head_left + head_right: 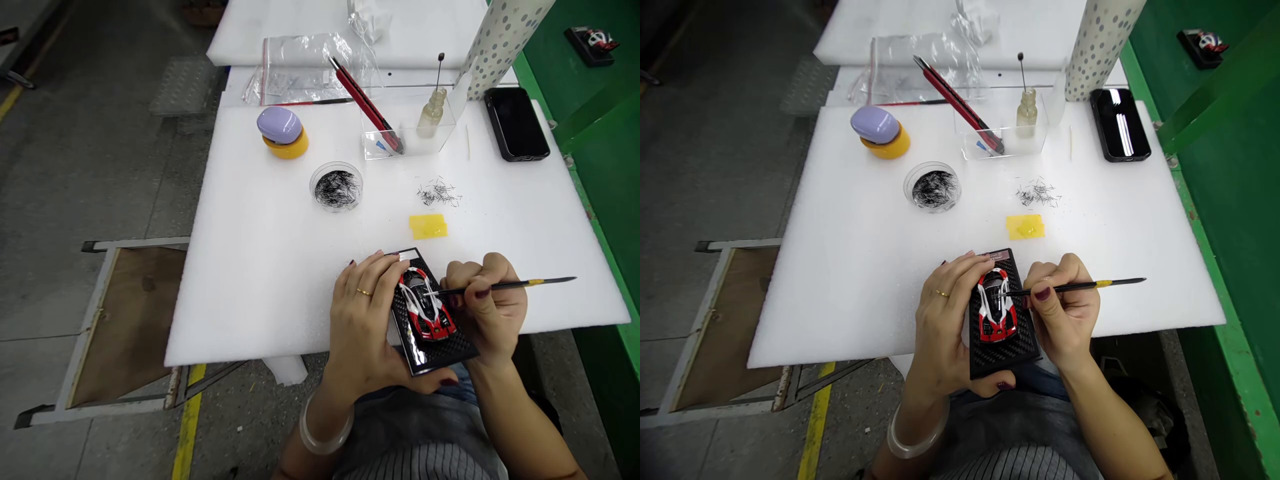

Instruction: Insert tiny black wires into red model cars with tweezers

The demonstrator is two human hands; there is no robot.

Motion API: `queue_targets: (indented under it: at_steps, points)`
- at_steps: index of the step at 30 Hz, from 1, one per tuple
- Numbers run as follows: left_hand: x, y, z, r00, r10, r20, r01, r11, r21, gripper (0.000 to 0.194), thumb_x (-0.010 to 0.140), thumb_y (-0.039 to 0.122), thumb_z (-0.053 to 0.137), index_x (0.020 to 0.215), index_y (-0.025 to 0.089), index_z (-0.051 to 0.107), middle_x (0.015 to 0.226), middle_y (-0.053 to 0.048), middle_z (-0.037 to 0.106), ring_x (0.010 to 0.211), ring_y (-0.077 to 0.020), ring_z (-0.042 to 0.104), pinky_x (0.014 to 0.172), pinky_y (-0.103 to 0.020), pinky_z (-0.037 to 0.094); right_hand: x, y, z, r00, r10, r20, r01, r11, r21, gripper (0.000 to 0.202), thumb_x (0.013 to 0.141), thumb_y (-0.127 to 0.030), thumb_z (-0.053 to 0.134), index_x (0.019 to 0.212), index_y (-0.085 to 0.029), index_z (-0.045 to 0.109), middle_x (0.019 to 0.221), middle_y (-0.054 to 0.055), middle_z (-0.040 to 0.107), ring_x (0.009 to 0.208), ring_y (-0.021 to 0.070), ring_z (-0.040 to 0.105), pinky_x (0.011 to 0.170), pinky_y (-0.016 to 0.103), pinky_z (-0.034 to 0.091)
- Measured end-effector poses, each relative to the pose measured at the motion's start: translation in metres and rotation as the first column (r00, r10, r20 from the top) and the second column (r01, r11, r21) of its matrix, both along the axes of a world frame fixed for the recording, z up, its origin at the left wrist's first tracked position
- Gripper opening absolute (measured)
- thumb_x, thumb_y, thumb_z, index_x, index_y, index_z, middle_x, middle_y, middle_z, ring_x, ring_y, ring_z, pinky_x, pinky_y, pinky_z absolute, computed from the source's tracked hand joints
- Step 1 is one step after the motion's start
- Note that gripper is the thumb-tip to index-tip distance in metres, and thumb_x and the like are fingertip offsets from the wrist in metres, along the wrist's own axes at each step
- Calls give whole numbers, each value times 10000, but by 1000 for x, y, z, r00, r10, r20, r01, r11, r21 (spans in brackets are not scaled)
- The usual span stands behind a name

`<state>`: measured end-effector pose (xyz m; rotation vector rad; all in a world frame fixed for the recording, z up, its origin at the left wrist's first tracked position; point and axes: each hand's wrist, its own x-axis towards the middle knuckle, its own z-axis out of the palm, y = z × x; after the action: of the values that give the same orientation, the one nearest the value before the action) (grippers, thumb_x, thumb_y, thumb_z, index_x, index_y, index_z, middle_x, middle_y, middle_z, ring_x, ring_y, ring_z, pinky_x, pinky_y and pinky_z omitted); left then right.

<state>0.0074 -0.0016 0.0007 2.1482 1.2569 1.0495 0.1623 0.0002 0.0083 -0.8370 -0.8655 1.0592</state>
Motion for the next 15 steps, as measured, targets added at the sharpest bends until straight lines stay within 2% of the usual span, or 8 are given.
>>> queue_targets:
  at_steps: [15]
  points:
    - [0, 0, 2, 1000, -2, -13, 2, 1000, -4, 1018, 737, 957, 444, 1349, 150, 537, 1351, -168, 655, 1328, -350, 566, 1163, -512, 344, -1, 1, 0, 997, -36, 75, 39, 999, -35, 266, 877, -361, 781, 763, -291, 551, 545, -29, 469, 484, 180, 398, 451, 342, 305]
